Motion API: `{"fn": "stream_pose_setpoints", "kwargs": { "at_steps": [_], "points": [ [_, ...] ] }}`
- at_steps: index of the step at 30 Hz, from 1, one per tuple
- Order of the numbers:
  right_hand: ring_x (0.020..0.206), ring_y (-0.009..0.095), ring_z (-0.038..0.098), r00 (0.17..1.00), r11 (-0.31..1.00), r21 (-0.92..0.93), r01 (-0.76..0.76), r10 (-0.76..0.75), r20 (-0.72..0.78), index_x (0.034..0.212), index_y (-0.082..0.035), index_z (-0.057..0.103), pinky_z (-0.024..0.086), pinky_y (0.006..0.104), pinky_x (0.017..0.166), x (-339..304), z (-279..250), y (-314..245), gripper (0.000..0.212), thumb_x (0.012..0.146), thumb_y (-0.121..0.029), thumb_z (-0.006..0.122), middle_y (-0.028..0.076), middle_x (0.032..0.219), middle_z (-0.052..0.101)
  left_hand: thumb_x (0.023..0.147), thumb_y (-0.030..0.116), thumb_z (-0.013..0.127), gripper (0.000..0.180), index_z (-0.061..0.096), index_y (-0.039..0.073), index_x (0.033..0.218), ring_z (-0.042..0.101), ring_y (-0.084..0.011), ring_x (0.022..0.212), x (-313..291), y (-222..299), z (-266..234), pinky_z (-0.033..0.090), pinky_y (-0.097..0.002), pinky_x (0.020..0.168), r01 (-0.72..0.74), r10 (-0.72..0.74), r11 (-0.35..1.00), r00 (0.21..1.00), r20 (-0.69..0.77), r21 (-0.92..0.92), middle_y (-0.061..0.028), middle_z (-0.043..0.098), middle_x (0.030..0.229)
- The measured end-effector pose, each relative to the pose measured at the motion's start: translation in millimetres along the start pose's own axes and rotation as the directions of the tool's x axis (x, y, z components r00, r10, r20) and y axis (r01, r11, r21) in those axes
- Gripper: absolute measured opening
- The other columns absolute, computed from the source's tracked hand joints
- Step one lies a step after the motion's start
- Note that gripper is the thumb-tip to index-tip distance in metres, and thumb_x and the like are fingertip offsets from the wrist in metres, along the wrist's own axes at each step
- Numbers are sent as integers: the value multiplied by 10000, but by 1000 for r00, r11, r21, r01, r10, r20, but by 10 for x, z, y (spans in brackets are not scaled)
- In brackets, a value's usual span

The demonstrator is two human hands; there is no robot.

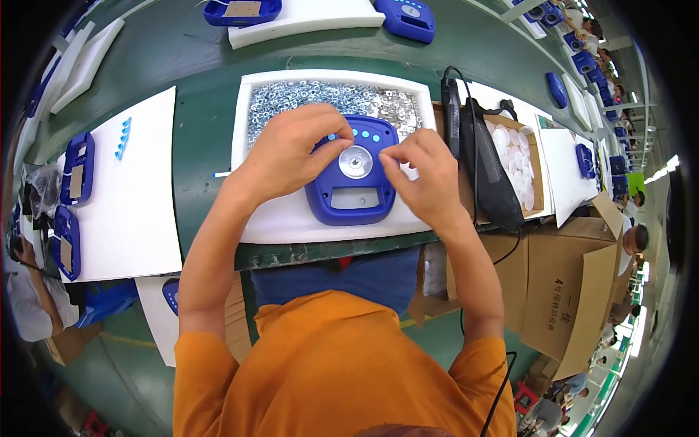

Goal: Assembling electronic device components at a factory workbench using a power screwdriver.

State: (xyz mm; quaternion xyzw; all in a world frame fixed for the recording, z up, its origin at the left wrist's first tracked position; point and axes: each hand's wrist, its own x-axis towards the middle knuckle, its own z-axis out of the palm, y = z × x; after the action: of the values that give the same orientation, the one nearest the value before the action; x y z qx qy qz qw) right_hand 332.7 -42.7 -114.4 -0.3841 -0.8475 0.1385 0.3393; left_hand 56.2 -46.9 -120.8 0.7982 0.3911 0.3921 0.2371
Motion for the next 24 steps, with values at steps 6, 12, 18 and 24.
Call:
{"fn": "stream_pose_setpoints", "kwargs": {
  "at_steps": [6,12,18,24],
  "points": [
    [820,245,630,943,870,-367,328,-326,71,920,-92,732,541,374,650,-12,238,-120,107,841,-103,804,49,883,569,967,51,809,109,757,29,1060,737,-338,978,-9,-1,33,594,-433,869,-43,43,997,999,2,68,-120,757,1023],
    [825,228,623,918,849,-350,395,-380,113,928,-68,713,536,359,648,9,232,-112,106,843,-121,747,48,893,554,966,50,802,98,746,30,1043,732,-354,977,-6,4,55,590,-449,871,-84,85,990,996,3,112,-121,750,1027],
    [852,204,652,895,829,-338,446,-411,174,996,-65,770,571,338,683,15,151,-78,163,859,-144,733,30,912,591,956,48,806,99,743,29,1030,734,-354,986,-12,1,85,591,-458,878,-70,68,993,997,23,92,-122,750,1028],
    [886,204,713,904,876,-221,428,-410,123,1075,-90,835,594,342,690,-67,113,-41,220,863,-132,794,11,943,691,953,50,811,96,749,35,1025,744,-348,1003,-3,1,145,601,-449,886,-136,132,983,991,38,124,-116,765,1048]
  ]
}}
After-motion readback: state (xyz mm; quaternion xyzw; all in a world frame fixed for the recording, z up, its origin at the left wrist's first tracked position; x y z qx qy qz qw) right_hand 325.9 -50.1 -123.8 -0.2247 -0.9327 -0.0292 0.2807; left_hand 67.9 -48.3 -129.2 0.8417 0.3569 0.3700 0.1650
